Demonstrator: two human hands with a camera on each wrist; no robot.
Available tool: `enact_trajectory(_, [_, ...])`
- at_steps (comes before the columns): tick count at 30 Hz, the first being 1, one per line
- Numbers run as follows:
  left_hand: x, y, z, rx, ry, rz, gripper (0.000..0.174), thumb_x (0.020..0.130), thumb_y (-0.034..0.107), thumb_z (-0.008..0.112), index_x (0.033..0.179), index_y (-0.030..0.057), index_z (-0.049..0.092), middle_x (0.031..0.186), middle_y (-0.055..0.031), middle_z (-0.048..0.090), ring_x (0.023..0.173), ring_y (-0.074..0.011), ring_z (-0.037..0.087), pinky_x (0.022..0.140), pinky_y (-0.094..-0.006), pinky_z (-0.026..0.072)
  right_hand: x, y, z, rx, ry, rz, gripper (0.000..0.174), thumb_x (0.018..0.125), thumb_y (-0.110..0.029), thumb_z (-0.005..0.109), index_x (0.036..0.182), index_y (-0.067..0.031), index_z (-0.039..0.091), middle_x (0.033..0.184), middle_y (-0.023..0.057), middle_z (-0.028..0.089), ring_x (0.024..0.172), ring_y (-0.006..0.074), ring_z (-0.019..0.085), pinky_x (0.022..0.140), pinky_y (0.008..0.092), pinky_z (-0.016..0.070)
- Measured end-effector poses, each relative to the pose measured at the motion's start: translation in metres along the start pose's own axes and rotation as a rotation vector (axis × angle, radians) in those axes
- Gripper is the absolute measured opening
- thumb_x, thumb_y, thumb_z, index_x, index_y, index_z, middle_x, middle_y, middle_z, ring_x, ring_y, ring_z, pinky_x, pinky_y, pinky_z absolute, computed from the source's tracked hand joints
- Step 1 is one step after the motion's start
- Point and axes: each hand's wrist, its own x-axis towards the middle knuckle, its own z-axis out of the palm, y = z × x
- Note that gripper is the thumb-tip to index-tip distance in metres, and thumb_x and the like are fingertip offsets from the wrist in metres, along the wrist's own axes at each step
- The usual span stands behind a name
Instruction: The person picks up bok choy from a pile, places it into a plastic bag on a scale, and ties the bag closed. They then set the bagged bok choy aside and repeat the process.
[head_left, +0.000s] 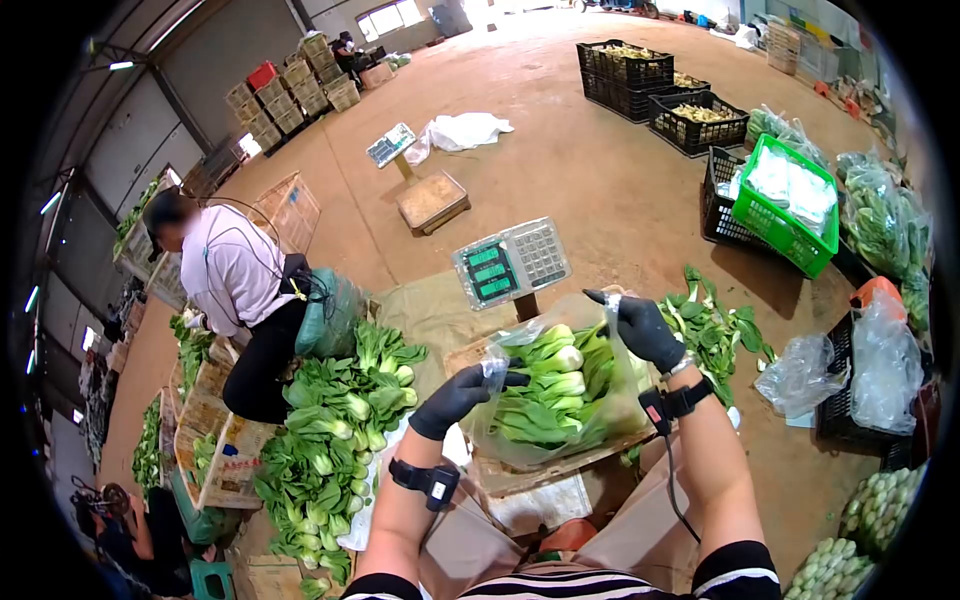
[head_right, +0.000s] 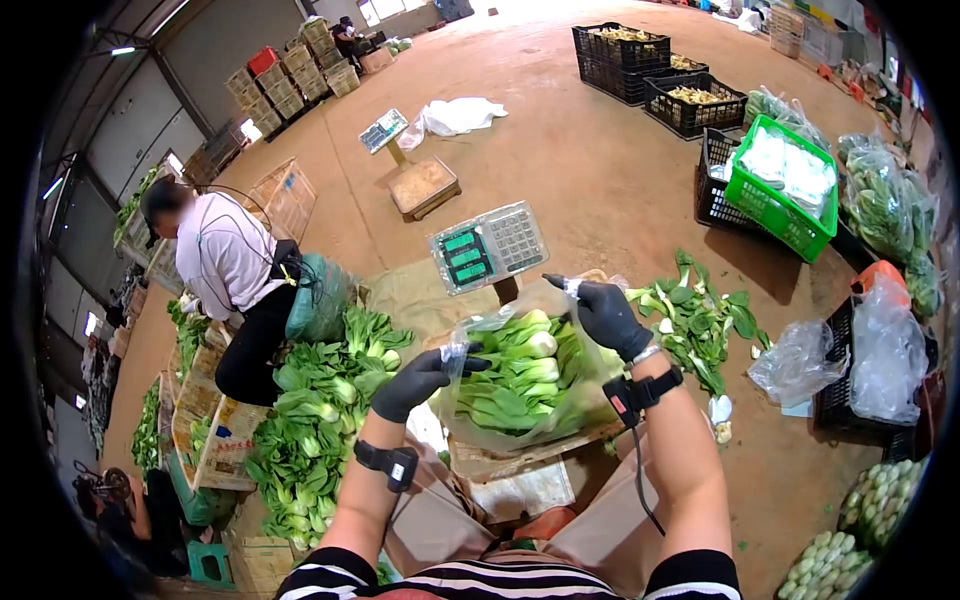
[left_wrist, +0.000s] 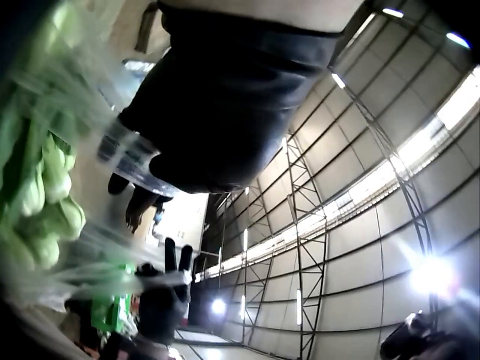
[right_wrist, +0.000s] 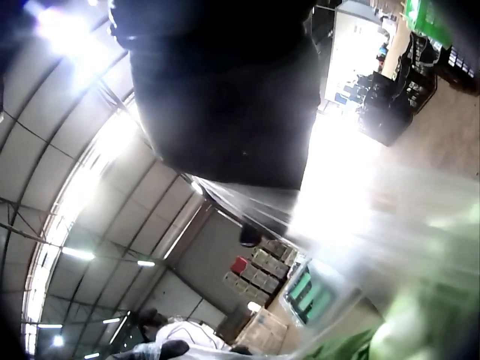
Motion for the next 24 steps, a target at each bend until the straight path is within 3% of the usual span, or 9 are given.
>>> enact_trajectory(3, [-0.004,-0.013,-0.012,0.447,0.176,0.056,0.042,0.073,-0.004,0.043,0.114,0.0020,0.049,0.106,-0.0067,0.057,0.091,-0.0117,0.053,0.077,-0.0251,0.0432,-0.010,-0.010,0.005,0.480,-0.080,0.191,0.046,0.075,0.002,0.055,0.119,-0.0083,0.048,0.101,0.0056,0.060,0.068,0.0050,0.051,0.061,0.0224,0.0475])
enact_trajectory(5, [-0.003,-0.026,-0.014,0.356,0.310,0.053,0.036,0.073,-0.004,0.046,0.106,0.0042,0.056,0.100,-0.0041,0.059,0.082,-0.0096,0.052,0.073,-0.0236,0.0435,-0.012,-0.020,0.011,0.534,-0.144,0.233,0.052,0.072,0.000,0.061,0.121,-0.0080,0.046,0.108,0.0051,0.057,0.073,0.0061,0.054,0.063,0.0225,0.0474])
enact_trajectory(8, [0.005,-0.029,-0.014,0.747,0.302,0.141,0.028,0.073,-0.003,0.049,0.100,0.0008,0.058,0.093,-0.0080,0.062,0.082,-0.0136,0.055,0.074,-0.0271,0.0443,-0.010,-0.015,0.035,0.258,-0.205,0.086,0.062,0.068,-0.013,0.070,0.123,-0.0044,0.042,0.106,0.0083,0.058,0.092,0.0102,0.053,0.078,0.0253,0.0441])
enact_trajectory(13, [0.006,-0.031,-0.030,0.542,0.396,0.156,0.033,0.070,-0.003,0.046,0.101,-0.0012,0.056,0.093,-0.0104,0.061,0.086,-0.0181,0.056,0.083,-0.0281,0.0410,-0.003,0.012,0.034,0.282,-0.093,-0.065,0.076,0.066,-0.019,0.072,0.128,-0.0016,0.031,0.118,0.0115,0.050,0.099,0.0169,0.052,0.081,0.0291,0.0431])
enact_trajectory(15, [-0.007,-0.007,-0.033,0.565,0.339,0.086,0.040,0.065,-0.002,0.043,0.104,-0.0016,0.054,0.095,-0.0113,0.060,0.090,-0.0185,0.055,0.085,-0.0294,0.0397,-0.004,0.006,0.017,0.372,-0.089,0.089,0.071,0.066,-0.019,0.072,0.125,0.0001,0.035,0.114,0.0113,0.052,0.097,0.0184,0.054,0.081,0.0291,0.0429])
enact_trajectory(17, [-0.022,-0.015,-0.061,0.515,0.121,0.039,0.060,0.070,0.019,0.055,0.124,-0.0020,0.038,0.118,-0.0131,0.049,0.109,-0.0212,0.046,0.095,-0.0325,0.0302,-0.002,0.012,0.002,0.350,-0.159,0.196,0.066,0.074,-0.009,0.064,0.130,-0.0018,0.029,0.119,0.0095,0.049,0.099,0.0141,0.051,0.084,0.0270,0.0419])
enact_trajectory(20, [-0.026,0.017,-0.046,0.310,0.072,-0.051,0.080,0.068,0.030,0.058,0.132,-0.0010,0.021,0.121,-0.0164,0.046,0.114,-0.0251,0.042,0.097,-0.0346,0.0278,-0.007,0.017,-0.004,0.512,-0.068,0.207,0.055,0.078,-0.016,0.061,0.123,0.0026,0.036,0.108,0.0096,0.055,0.087,0.0124,0.057,0.075,0.0250,0.0460])
enact_trajectory(23, [-0.024,0.013,-0.059,0.531,0.152,-0.027,0.063,0.074,0.002,0.050,0.131,0.0023,0.025,0.123,-0.0145,0.044,0.115,-0.0220,0.042,0.095,-0.0328,0.0312,-0.005,0.024,-0.003,0.745,0.049,0.284,0.051,0.076,-0.017,0.063,0.117,0.0052,0.043,0.101,0.0097,0.059,0.082,0.0120,0.059,0.073,0.0241,0.0469])
enact_trajectory(24, [-0.019,0.017,-0.057,0.841,0.225,0.100,0.055,0.072,-0.010,0.043,0.126,0.0028,0.037,0.122,-0.0121,0.047,0.111,-0.0190,0.046,0.091,-0.0302,0.0357,-0.003,0.026,-0.004,0.664,0.076,0.242,0.048,0.076,-0.016,0.064,0.115,0.0055,0.046,0.098,0.0095,0.060,0.082,0.0122,0.059,0.073,0.0242,0.0467])
